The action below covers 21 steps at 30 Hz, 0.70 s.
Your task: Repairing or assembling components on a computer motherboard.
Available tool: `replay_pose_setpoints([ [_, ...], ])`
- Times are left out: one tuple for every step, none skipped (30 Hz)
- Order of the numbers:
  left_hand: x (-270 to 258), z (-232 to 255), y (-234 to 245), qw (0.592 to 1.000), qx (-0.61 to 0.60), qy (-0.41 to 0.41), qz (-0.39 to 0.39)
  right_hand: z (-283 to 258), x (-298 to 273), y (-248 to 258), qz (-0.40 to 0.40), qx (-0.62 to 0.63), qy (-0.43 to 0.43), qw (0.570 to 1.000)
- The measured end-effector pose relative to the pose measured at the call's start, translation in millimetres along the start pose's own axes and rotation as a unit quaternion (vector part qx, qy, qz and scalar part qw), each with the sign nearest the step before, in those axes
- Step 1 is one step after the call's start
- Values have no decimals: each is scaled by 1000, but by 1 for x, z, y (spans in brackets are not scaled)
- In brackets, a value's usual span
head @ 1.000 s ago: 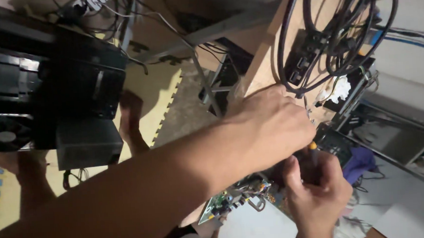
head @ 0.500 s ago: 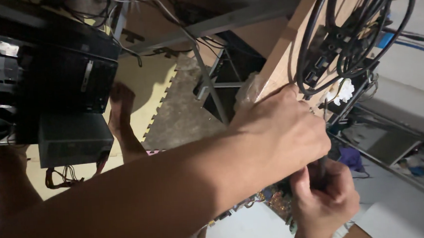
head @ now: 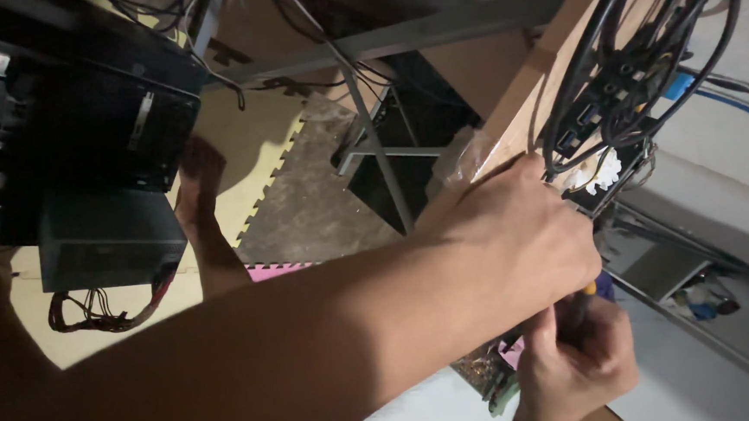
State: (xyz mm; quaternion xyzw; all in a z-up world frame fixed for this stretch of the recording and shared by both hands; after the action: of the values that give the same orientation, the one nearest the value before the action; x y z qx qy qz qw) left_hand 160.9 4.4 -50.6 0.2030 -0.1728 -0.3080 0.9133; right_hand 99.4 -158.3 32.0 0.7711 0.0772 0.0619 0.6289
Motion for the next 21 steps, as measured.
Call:
replay_pose_setpoints([
  [-5, -2, 2, 1000, 3, 1, 1, -2, 2, 1, 2, 2, 2, 1000],
  [-9, -4, 7, 1000, 3, 8, 12, 2, 5, 0, -6, 178, -23, 984],
  [-13, -4, 11, 1000, -1, 9, 21, 5, 4, 0, -11, 343, -52, 938],
  [-14, -2, 10, 1000, -2, 5, 18, -8, 11, 1, -8, 342, -54, 938],
  [-17, -2, 13, 999, -11, 11, 40, -16, 19, -2, 5, 397, -80, 914],
  [-19, -2, 17, 998, -20, 18, 61, -24, 26, -4, 18, 452, -106, 886],
  [-20, -2, 14, 998, -17, 16, 58, -6, 19, 6, 21, 454, -106, 884],
  [-23, -4, 18, 995, -26, 28, 97, 15, 12, 10, 1, 449, -134, 884],
  [-27, -5, 20, 990, -35, 40, 133, 35, 2, 14, -21, 444, -163, 881],
  [-28, -4, 15, 990, -32, 39, 129, 31, 2, 9, -18, 447, -165, 879],
  [-32, -3, 17, 986, -45, 33, 157, 31, -1, 2, -31, 370, -198, 907],
  [-36, -3, 19, 980, -59, 27, 186, 30, -3, -3, -45, 290, -229, 928],
  [-36, 0, 14, 982, -51, 25, 178, 34, -3, -8, -39, 299, -232, 925],
  [-38, 3, 14, 980, -62, 17, 190, 31, -1, -13, -59, 287, -200, 935],
  [-41, 7, 12, 977, -74, 11, 200, 29, 0, -19, -79, 277, -171, 942],
  [-41, 9, 13, 980, -67, 10, 189, 29, 2, -22, -74, 288, -176, 938],
  [-44, 11, 16, 979, -60, 20, 193, 29, 0, -26, -85, 277, -185, 939],
  [-45, 14, 19, 979, -53, 29, 197, 29, -1, -28, -98, 266, -194, 939],
  [-43, 19, 20, 981, -45, 26, 185, 30, -1, -30, -91, 277, -200, 935],
  [-40, 22, 22, 984, -4, 42, 175, 30, -1, -34, -100, 296, -210, 926],
  [-37, 27, 24, 984, 37, 56, 166, 31, -2, -37, -110, 315, -220, 917],
])
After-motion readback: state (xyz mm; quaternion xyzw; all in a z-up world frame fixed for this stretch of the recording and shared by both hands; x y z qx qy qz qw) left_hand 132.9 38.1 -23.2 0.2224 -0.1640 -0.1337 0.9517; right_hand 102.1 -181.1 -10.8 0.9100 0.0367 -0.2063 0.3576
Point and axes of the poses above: each hand's wrist, its own x-axis towards the middle knuckle, its own y-axis out of the back of the hand, z = x × y, the point moved 9 cm from there along x, towards the middle knuckle, and after that the axes turned 4 degrees about -z, right-handed, at the moved point
